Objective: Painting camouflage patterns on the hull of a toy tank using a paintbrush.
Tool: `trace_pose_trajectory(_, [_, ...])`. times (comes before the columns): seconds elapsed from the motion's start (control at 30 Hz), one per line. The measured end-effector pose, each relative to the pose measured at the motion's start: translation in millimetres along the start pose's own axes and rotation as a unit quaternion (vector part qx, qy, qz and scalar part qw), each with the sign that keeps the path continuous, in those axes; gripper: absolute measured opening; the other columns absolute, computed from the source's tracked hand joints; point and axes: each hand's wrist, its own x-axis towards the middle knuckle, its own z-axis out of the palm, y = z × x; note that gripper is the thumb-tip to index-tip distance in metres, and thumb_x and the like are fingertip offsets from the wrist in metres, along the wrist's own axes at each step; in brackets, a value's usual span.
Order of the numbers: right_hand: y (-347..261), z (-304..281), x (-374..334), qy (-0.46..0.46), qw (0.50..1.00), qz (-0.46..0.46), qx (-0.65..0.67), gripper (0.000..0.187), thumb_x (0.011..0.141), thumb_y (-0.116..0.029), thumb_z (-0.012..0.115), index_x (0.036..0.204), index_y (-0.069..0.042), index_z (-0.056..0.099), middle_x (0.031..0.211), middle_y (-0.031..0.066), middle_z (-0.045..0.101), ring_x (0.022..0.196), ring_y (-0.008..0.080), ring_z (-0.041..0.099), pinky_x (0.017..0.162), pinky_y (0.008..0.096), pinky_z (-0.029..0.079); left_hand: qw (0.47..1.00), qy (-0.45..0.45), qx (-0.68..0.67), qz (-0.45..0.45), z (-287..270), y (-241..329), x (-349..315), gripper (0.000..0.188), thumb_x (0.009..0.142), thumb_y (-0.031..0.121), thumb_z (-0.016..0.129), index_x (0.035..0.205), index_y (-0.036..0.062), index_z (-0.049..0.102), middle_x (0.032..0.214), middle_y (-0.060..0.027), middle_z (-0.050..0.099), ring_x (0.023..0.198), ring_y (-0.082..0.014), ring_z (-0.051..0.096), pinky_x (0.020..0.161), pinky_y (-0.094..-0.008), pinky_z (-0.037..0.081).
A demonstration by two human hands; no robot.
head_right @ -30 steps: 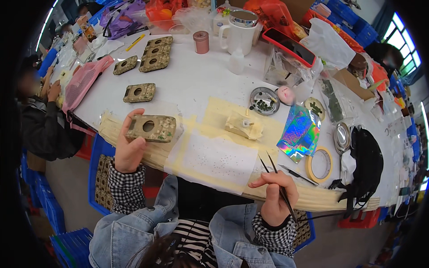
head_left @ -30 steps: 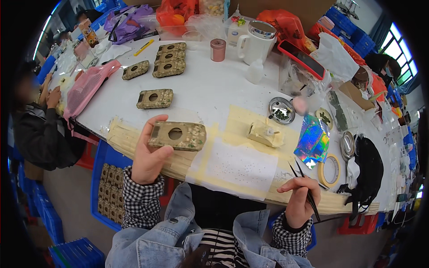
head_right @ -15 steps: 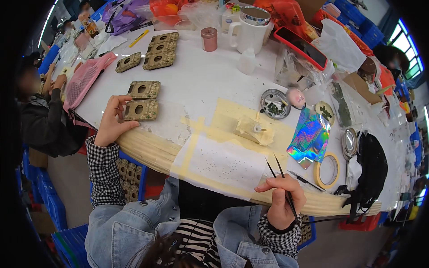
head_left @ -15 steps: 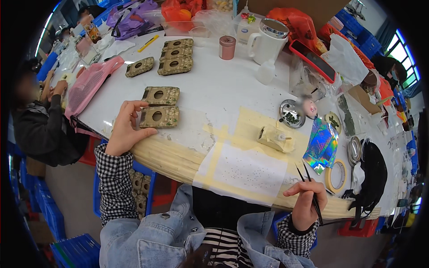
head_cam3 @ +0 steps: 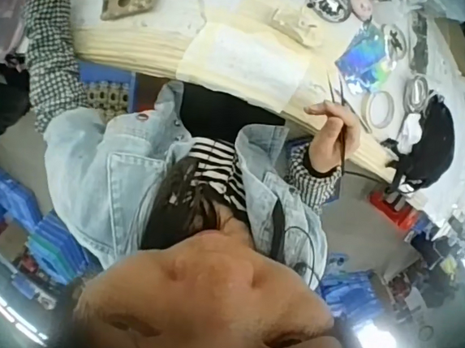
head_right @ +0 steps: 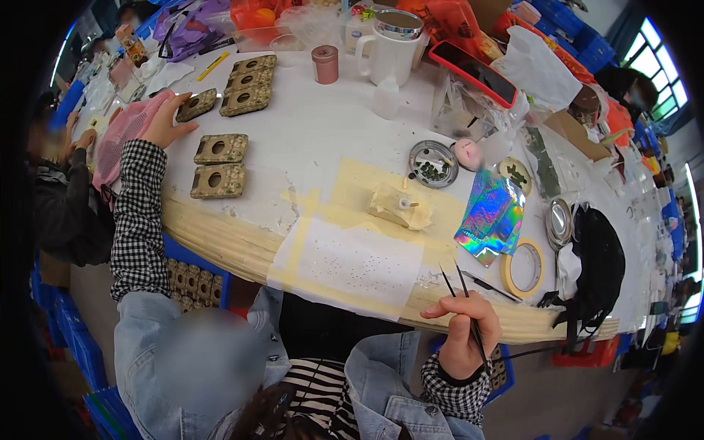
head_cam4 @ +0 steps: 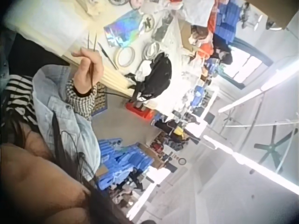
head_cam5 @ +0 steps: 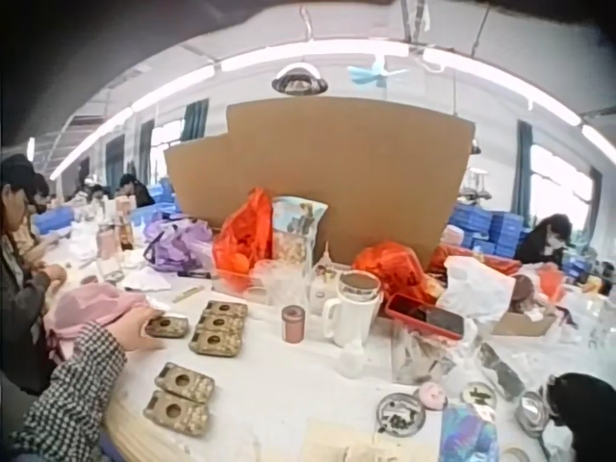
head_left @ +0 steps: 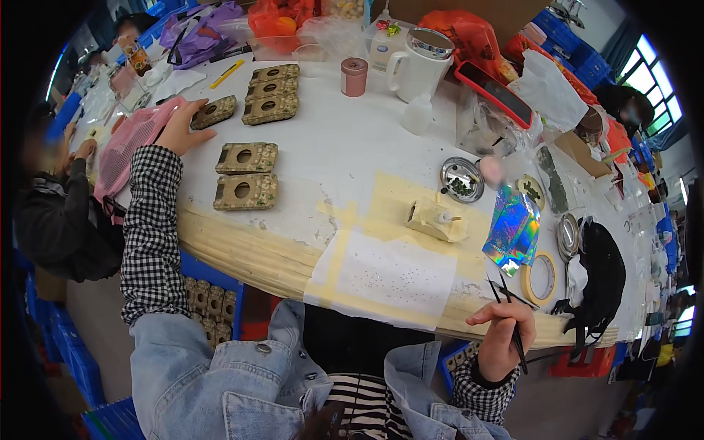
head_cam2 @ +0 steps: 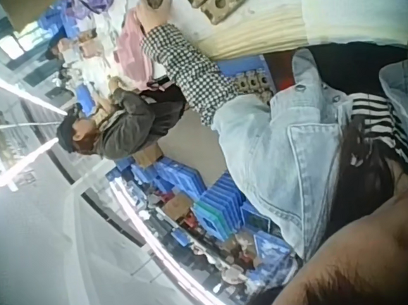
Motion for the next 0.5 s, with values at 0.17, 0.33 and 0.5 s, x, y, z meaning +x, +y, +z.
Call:
trace_pose_trajectory(0.17, [2.2, -5.3, -1.1, 0.005, 1.0, -0.002, -0.024, 0.026, 0.097, -0.023, 0.049, 0.093, 0.002, 0.057, 0.069, 0.0126, 0.062, 0.062, 0.0183, 0.06, 0.062, 0.0273, 0.046, 1.0, 0.003, 0.004, -0.021, 0.3, -5.6, -1.3, 0.059, 0.077, 0.027, 0.074, 0.125, 0.0021, 0.052, 0.117, -0.0156, 0.054, 0.104, -0.0272, 0.054, 0.091, -0.0358, 0.044])
trace_pose_trajectory(0.33, [0.7, 2.5, -0.4, -0.014, 0.999, -0.014, -0.039, 0.026, 0.097, -0.023, 0.049, 0.093, 0.001, 0.057, 0.069, 0.0116, 0.063, 0.062, 0.0165, 0.058, 0.062, 0.0269, 0.044, 0.983, 0.042, -0.162, -0.072, 2.8, -15.7, -18.4, 0.055, 0.079, 0.027, 0.073, 0.123, 0.0003, 0.054, 0.114, -0.0114, 0.059, 0.104, -0.0204, 0.055, 0.09, -0.0321, 0.044])
trace_pose_trajectory(0.5, [-0.4, 2.3, -3.7, -0.008, 0.999, -0.01, -0.041, 0.03, 0.097, -0.027, 0.048, 0.093, 0.001, 0.057, 0.07, 0.012, 0.063, 0.062, 0.0168, 0.058, 0.062, 0.0263, 0.044, 0.892, 0.206, -0.396, -0.072, -16.0, -2.4, -62.0, 0.05, 0.084, 0.019, 0.068, 0.125, -0.0038, 0.05, 0.117, -0.0083, 0.057, 0.107, -0.0148, 0.054, 0.093, -0.0282, 0.042])
